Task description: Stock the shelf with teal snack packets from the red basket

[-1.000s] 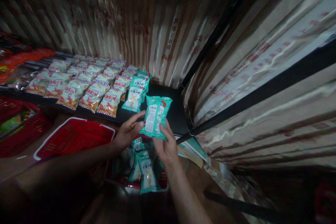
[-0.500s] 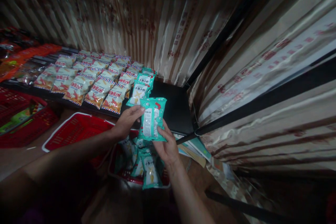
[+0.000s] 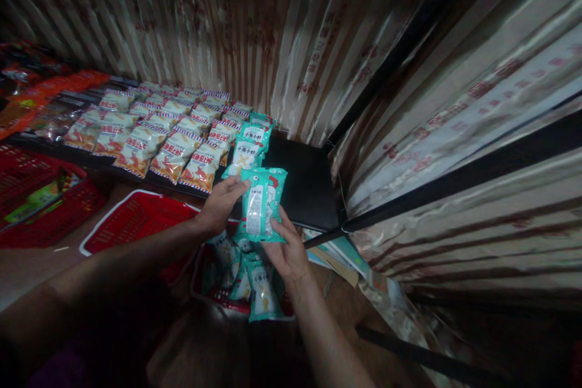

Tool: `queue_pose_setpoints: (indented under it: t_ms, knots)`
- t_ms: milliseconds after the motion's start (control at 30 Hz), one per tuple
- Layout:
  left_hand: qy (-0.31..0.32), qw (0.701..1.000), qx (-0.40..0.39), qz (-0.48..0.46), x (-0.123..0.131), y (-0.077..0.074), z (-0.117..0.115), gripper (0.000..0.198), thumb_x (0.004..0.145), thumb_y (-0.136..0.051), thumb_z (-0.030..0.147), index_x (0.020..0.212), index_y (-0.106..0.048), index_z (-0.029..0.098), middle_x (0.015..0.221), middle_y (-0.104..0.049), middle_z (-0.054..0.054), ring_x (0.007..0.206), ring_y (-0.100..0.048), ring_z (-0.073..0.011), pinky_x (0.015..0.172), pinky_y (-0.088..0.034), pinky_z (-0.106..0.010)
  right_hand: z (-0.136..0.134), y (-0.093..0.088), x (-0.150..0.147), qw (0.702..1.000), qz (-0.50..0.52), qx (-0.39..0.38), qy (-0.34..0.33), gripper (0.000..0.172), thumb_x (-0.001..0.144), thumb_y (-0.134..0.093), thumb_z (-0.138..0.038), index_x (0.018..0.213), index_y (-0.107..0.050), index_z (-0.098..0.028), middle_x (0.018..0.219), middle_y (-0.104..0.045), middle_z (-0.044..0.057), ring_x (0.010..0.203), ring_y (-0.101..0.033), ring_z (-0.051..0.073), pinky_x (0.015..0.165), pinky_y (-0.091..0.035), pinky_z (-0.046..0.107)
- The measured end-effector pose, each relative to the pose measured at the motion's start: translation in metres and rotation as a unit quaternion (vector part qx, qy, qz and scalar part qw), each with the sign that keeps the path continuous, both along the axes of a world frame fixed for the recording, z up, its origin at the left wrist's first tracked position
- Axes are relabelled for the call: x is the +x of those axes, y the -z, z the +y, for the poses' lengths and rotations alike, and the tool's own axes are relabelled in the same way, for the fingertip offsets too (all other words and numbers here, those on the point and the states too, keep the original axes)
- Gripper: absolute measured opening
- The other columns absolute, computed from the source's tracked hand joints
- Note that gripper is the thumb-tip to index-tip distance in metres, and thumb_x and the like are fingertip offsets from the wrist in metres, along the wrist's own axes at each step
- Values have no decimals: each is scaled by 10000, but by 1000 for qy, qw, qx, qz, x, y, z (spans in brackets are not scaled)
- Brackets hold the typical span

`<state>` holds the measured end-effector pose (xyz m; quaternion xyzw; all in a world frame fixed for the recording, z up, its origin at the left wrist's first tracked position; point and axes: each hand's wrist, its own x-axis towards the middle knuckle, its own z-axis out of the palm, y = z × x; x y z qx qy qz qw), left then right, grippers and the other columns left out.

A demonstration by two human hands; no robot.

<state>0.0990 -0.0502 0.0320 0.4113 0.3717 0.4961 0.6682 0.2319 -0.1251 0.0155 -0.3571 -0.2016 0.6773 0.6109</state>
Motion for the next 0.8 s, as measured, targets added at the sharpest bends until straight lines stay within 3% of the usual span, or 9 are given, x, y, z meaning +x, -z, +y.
queue_pose_setpoints:
  t_ms: [100,200,300,400,800]
  knots:
    - [0,1000,5,9,0,2,1,263,721,-639,399,683,-530,163,632,-531,33,583,-485,-71,560,-394,-184,0,-1,-1,1000,-4,4,-1,416,687,-671,-193,1092,-622,-273,1019,-718,-15,889,-676,207,878,-505,417]
    - [-19,1000,11,18,0,0,-1,253,735,-638,367,879,-573,169,777,-600,0,715,-561,-100,663,-449,-209,1,-1,-2,1000,-8,3,18,385,685,-672,-185,1058,-633,-270,990,-723,-19,906,-672,212,887,-500,421]
    - [-36,997,42,49,1,-2,-6,492,708,-675,295,1157,-506,184,1100,-584,-82,953,-570,-153,811,-468,-269,3,-1,-2,999,-10,11,46,378,693,-671,-183,1057,-631,-275,1009,-716,-23,943,-660,204,915,-485,414]
    - [-8,996,61,70,3,-3,-10,644,683,-685,241,1275,-434,207,1271,-487,-122,1045,-538,-191,848,-475,-312,5,-1,-2,997,-18,9,70,377,693,-677,-185,1057,-630,-274,1001,-714,-25,936,-656,190,925,-477,396]
    - [19,992,81,100,3,6,-11,403,719,-616,197,1117,-563,226,1192,-535,-63,1071,-528,-191,885,-470,-310,3,-3,-3,997,-25,-4,79,382,694,-678,-174,1059,-633,-278,990,-716,-18,975,-640,207,929,-469,404]
